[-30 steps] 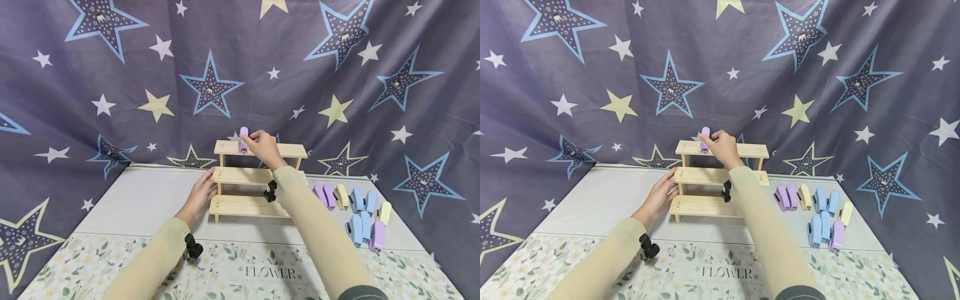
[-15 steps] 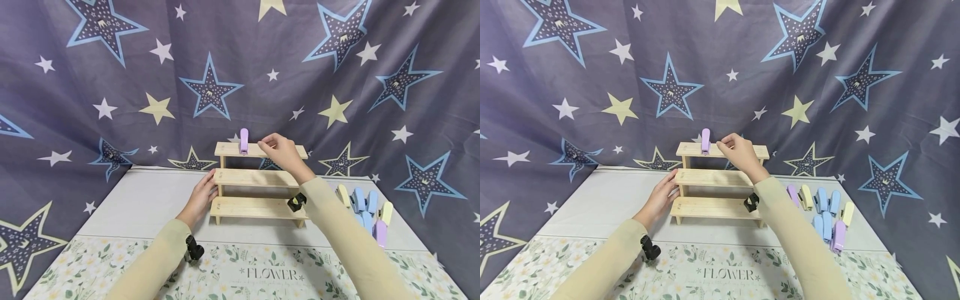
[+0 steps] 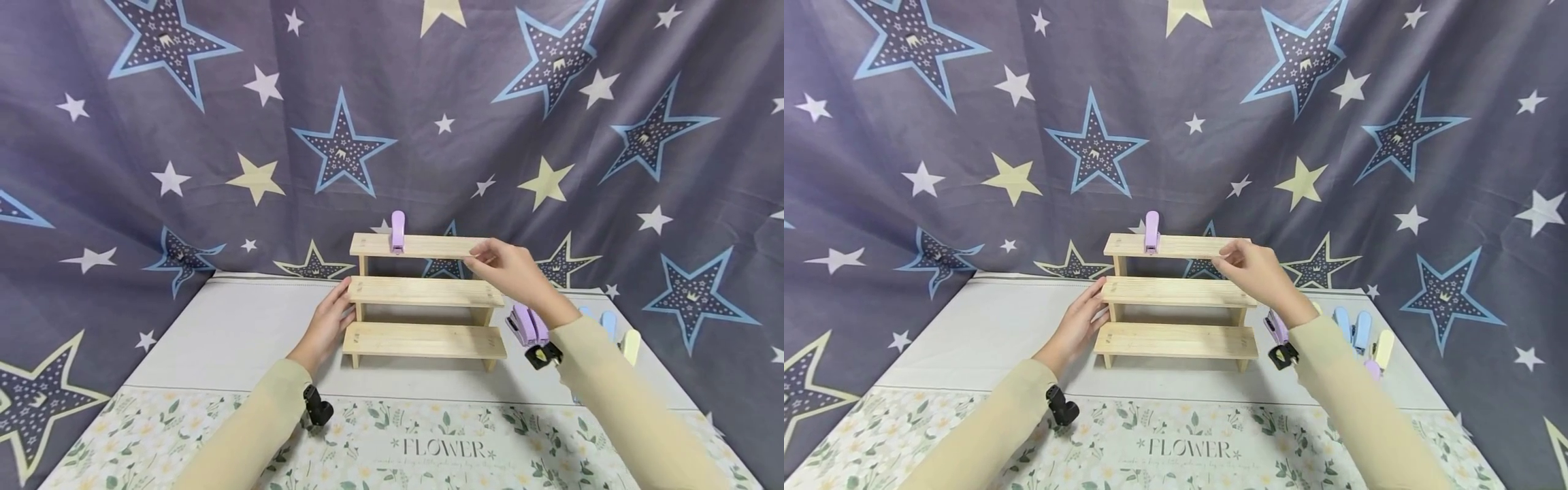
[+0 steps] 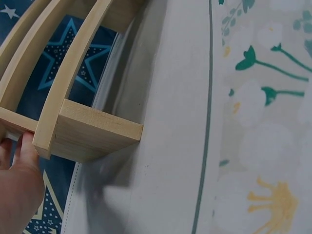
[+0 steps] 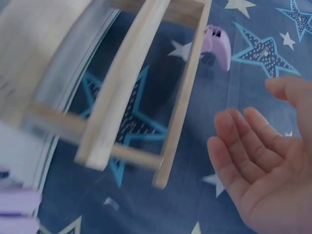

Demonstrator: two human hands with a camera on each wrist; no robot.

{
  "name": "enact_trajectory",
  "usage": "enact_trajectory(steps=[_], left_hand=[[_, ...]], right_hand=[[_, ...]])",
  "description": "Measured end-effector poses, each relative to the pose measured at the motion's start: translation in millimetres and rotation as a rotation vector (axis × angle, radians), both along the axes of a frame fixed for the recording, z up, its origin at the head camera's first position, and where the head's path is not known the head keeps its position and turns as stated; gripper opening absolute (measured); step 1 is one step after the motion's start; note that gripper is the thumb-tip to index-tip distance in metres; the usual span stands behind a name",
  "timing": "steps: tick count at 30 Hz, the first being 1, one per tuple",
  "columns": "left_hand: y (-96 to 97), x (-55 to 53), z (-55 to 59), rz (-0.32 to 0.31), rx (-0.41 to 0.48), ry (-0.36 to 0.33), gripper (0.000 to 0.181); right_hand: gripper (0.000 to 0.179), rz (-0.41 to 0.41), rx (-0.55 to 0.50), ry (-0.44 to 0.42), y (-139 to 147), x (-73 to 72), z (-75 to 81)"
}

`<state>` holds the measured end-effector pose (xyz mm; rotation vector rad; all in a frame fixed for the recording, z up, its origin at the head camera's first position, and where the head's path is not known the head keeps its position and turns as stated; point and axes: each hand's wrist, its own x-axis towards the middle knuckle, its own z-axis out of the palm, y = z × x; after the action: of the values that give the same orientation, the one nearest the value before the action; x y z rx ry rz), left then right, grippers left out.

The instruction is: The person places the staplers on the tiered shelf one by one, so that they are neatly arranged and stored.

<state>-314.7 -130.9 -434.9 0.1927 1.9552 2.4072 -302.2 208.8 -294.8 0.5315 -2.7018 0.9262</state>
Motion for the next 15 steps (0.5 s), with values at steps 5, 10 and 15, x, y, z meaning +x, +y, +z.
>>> enact_trajectory(steps=[5,10,15], left_hand=[[-0.2,0.4,0.2,0.001,0.002,0.000,0.052],[-0.8,-0.2,-0.9,0.002,0.011,0.000,0.051],[0.2,-0.9,-1.2,0.002,0.023,0.007,0.051]], right_hand=[[0.034,0.016,0.075,-0.021,31.9,17.3,-12.5],[0.032,0.022,0.123,-0.067,64.2,35.1,-26.3],[0.035,0.006,0.136,-0.123,96.2,52.0,-42.1]])
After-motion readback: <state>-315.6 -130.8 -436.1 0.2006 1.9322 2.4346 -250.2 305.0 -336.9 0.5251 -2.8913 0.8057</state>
